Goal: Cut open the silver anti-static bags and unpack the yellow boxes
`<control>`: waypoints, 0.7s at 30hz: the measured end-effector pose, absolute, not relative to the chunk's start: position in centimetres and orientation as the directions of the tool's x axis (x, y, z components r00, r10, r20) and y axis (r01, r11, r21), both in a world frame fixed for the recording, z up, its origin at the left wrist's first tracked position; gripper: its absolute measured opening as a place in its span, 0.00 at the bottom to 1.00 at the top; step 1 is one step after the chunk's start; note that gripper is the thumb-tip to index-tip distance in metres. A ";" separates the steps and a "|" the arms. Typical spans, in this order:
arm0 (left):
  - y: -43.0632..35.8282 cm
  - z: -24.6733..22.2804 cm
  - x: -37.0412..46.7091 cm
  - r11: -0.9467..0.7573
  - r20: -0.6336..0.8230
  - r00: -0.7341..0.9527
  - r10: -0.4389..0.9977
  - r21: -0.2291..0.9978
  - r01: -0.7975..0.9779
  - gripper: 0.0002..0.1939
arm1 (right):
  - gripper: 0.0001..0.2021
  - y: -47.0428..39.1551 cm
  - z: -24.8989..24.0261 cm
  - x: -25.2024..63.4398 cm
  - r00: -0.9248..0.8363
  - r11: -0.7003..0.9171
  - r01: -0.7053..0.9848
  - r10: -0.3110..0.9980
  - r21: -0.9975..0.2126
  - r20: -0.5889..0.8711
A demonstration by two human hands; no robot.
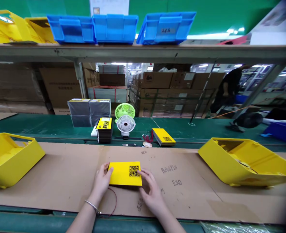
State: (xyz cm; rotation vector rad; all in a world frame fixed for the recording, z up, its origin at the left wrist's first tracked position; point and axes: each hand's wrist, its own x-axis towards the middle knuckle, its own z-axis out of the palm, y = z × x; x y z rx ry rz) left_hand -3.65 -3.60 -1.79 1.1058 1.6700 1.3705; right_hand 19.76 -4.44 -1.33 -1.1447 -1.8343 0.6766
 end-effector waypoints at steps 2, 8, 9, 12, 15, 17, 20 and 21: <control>-3.4 -1.8 -3.7 0.081 -0.038 -0.385 0.922 0.992 0.097 0.24 | 0.25 -4.8 -0.9 19.8 -0.203 0.469 0.456 0.882 -0.757 0.425; -3.7 -2.1 -3.6 0.091 -0.078 -0.286 0.955 0.995 0.031 0.26 | 0.14 -5.2 0.2 19.9 -0.221 0.532 0.624 0.823 -0.573 0.523; -3.8 -2.0 -4.1 0.085 -0.074 -0.272 0.959 0.996 0.027 0.26 | 0.13 -5.2 0.3 19.9 -0.222 0.537 0.630 0.817 -0.561 0.532; -4.1 -1.4 -7.3 0.066 -0.021 -0.351 0.936 0.991 0.119 0.27 | 0.12 -5.0 0.4 19.9 -0.234 0.560 0.593 0.807 -0.579 0.542; -5.1 0.3 -13.2 0.103 0.086 -0.465 0.881 0.925 0.366 0.25 | 0.10 -4.8 -0.1 19.8 -0.228 0.534 0.502 0.841 -0.681 0.491; -6.3 2.1 -18.0 0.153 0.236 -0.522 0.820 0.788 0.597 0.25 | 0.09 -4.6 -0.6 19.8 -0.203 0.480 0.436 0.876 -0.761 0.437; -8.9 5.3 -25.0 0.337 0.475 -0.564 0.675 0.482 0.809 0.25 | 0.10 -4.3 -1.3 19.9 -0.202 0.415 0.388 0.909 -0.823 0.364; -9.8 6.3 -27.2 0.431 0.496 -0.594 0.633 0.411 0.803 0.26 | 0.10 -4.3 -1.5 19.9 -0.200 0.398 0.385 0.917 -0.832 0.346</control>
